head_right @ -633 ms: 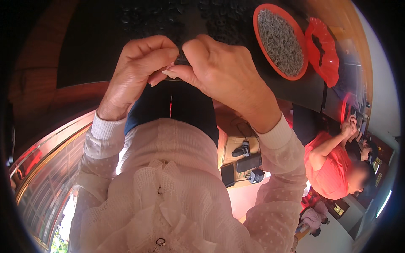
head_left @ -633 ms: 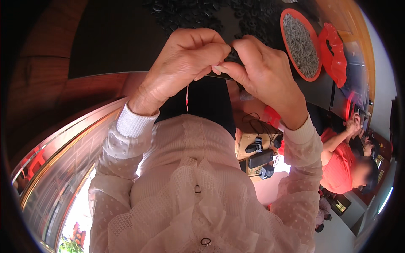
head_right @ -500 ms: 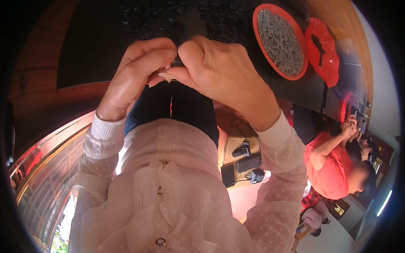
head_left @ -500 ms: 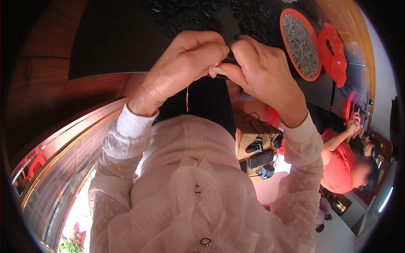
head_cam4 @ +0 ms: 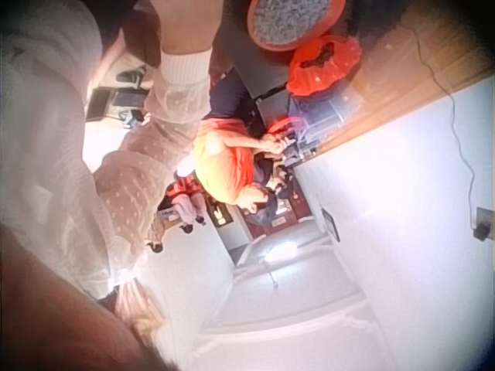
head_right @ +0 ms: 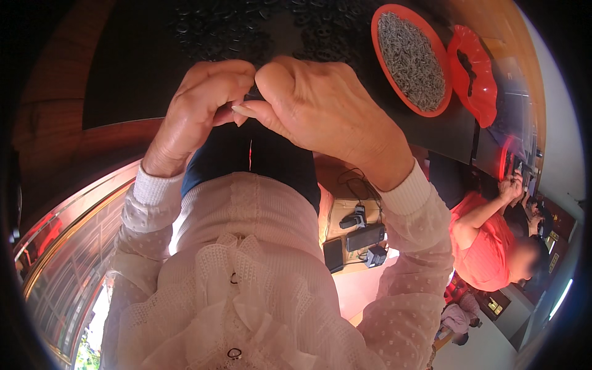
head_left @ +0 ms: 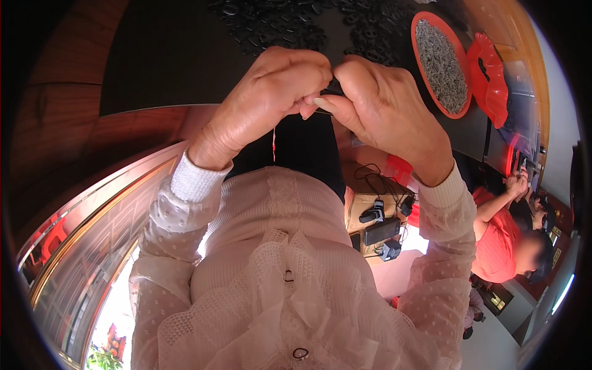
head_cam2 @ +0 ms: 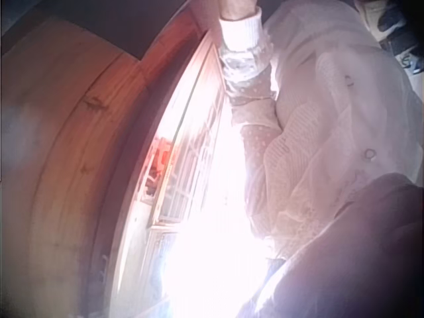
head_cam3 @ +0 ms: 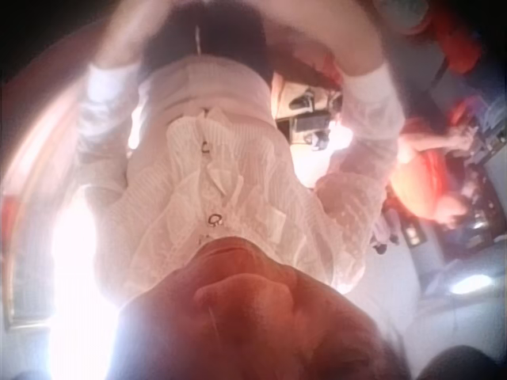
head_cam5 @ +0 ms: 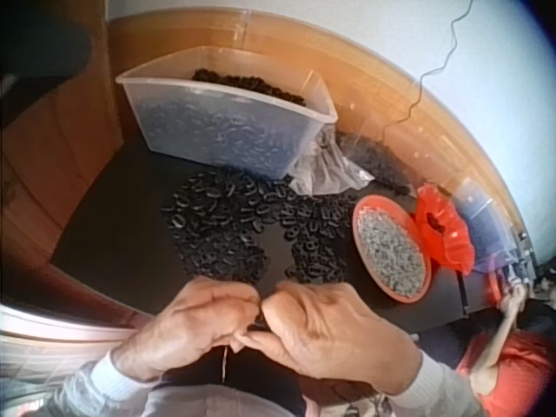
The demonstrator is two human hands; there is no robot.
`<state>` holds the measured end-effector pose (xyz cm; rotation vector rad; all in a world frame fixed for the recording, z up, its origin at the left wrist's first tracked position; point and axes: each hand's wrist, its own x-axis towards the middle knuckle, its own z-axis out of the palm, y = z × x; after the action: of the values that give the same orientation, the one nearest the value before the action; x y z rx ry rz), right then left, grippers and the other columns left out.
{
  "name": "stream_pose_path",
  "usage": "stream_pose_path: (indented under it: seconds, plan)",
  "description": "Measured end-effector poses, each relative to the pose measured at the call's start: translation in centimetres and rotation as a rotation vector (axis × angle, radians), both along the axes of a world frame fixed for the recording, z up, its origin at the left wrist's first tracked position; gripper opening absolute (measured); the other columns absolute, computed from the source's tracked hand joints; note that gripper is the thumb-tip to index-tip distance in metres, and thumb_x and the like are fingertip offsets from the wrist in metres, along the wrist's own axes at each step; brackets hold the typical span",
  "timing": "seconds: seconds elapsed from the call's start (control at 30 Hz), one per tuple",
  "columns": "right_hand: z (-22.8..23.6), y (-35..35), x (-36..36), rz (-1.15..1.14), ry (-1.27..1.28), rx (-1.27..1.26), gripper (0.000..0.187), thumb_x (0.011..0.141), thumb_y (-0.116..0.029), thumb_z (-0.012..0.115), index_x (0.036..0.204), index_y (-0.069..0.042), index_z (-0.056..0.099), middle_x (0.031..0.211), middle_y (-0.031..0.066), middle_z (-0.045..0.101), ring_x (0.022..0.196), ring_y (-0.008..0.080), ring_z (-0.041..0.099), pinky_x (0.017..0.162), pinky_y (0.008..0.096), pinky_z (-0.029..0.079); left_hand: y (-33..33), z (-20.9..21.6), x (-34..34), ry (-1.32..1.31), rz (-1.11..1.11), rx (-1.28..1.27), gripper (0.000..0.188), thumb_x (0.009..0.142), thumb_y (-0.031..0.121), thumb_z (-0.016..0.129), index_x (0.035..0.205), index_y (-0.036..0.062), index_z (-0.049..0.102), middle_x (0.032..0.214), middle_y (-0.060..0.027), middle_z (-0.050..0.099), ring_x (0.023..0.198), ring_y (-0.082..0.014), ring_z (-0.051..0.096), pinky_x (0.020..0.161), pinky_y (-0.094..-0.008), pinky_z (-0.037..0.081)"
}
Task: The person sits at a table and assembles small metal components by hand. They pick up a black plastic ring and a metal spring, insert the spring into the ring, and place the finished assembly into a red bowl. The process is repeated continuously with items from a pile on the table.
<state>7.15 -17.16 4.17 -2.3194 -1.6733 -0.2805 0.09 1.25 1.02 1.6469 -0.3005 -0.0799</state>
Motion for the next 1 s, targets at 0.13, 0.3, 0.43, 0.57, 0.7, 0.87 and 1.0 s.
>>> stream_pose_path:
  seconds: [0.13, 0.3, 0.43, 0.57, 0.7, 0.87, 1.0]
  plan:
    - [0.0, 0.1, -0.2, 0.022, 0.027, 0.008, 0.037, 0.082, -0.032, 0.068, 0.073, -0.005, 0.044, 0.061, 0.0097, 0.053, 0.052, 0.0268, 0.058, 0.044, 0.0346, 0.046, 0.0, -0.7, 0.1, -0.072, -0.012, 0.040, 0.012, 0.083, -0.003, 0.055, 0.094, -0.0060, 0.059, 0.107, -0.0131, 0.056, 0.072, -0.0146, 0.053, 0.061, -0.0267, 0.048]
    - [0.1, 0.3, -0.3, 0.024, -0.023, -0.006, 0.035, 0.082, -0.029, 0.068, 0.070, -0.006, 0.044, 0.060, 0.0102, 0.055, 0.051, 0.0257, 0.058, 0.044, 0.0347, 0.046, 0.0, -1.0, 0.4, -0.025, -0.001, -0.071, 0.012, 0.083, 0.003, 0.055, 0.088, -0.0060, 0.061, 0.101, -0.0110, 0.059, 0.067, -0.0136, 0.052, 0.055, -0.0250, 0.043]
    - [0.1, 0.3, -0.3, 0.039, -0.038, 0.029, 0.034, 0.081, -0.027, 0.069, 0.069, -0.007, 0.044, 0.060, 0.0089, 0.054, 0.051, 0.0242, 0.058, 0.042, 0.0336, 0.045, 0.1, -0.8, 0.3, -0.019, 0.010, -0.072, 0.014, 0.083, 0.008, 0.054, 0.080, -0.0041, 0.060, 0.089, -0.0085, 0.058, 0.064, -0.0108, 0.050, 0.052, -0.0229, 0.037]
    - [0.7, -1.5, 0.3, -0.027, -0.159, 0.080, 0.027, 0.079, -0.025, 0.069, 0.072, -0.009, 0.049, 0.064, 0.0061, 0.053, 0.052, 0.0234, 0.056, 0.042, 0.0324, 0.043, -0.3, 1.2, 0.4, 0.200, -0.072, -0.206, 0.027, 0.084, 0.019, 0.051, 0.063, 0.0029, 0.047, 0.065, -0.0008, 0.046, 0.057, -0.0057, 0.039, 0.048, -0.0233, 0.025]
    - [3.3, -7.5, 2.0, -0.469, -0.117, 0.142, 0.018, 0.088, -0.022, 0.061, 0.085, -0.005, 0.057, 0.067, 0.0127, 0.052, 0.056, 0.0285, 0.056, 0.051, 0.0408, 0.043, -0.5, 1.4, 0.3, 0.214, -0.039, -0.146, 0.033, 0.087, 0.023, 0.050, 0.059, 0.0061, 0.041, 0.058, 0.0015, 0.040, 0.055, -0.0050, 0.034, 0.049, -0.0245, 0.024]
    - [3.7, -13.2, 3.7, -0.734, 0.037, 0.139, 0.027, 0.095, -0.026, 0.054, 0.086, 0.000, 0.054, 0.066, 0.0182, 0.054, 0.060, 0.0376, 0.056, 0.055, 0.0403, 0.041, -0.7, 0.7, 0.3, 0.145, -0.034, -0.110, 0.033, 0.089, 0.015, 0.051, 0.059, 0.0052, 0.042, 0.056, 0.0019, 0.040, 0.056, -0.0051, 0.036, 0.052, -0.0252, 0.028]
    - [4.2, -16.1, 5.9, -0.874, -0.019, 0.177, 0.030, 0.096, -0.028, 0.052, 0.094, 0.001, 0.056, 0.072, 0.0202, 0.059, 0.068, 0.0369, 0.060, 0.061, 0.0400, 0.044, -0.8, 0.7, 0.2, 0.168, -0.016, -0.078, 0.032, 0.089, 0.011, 0.051, 0.059, 0.0048, 0.043, 0.056, 0.0023, 0.041, 0.057, -0.0048, 0.037, 0.053, -0.0249, 0.029]
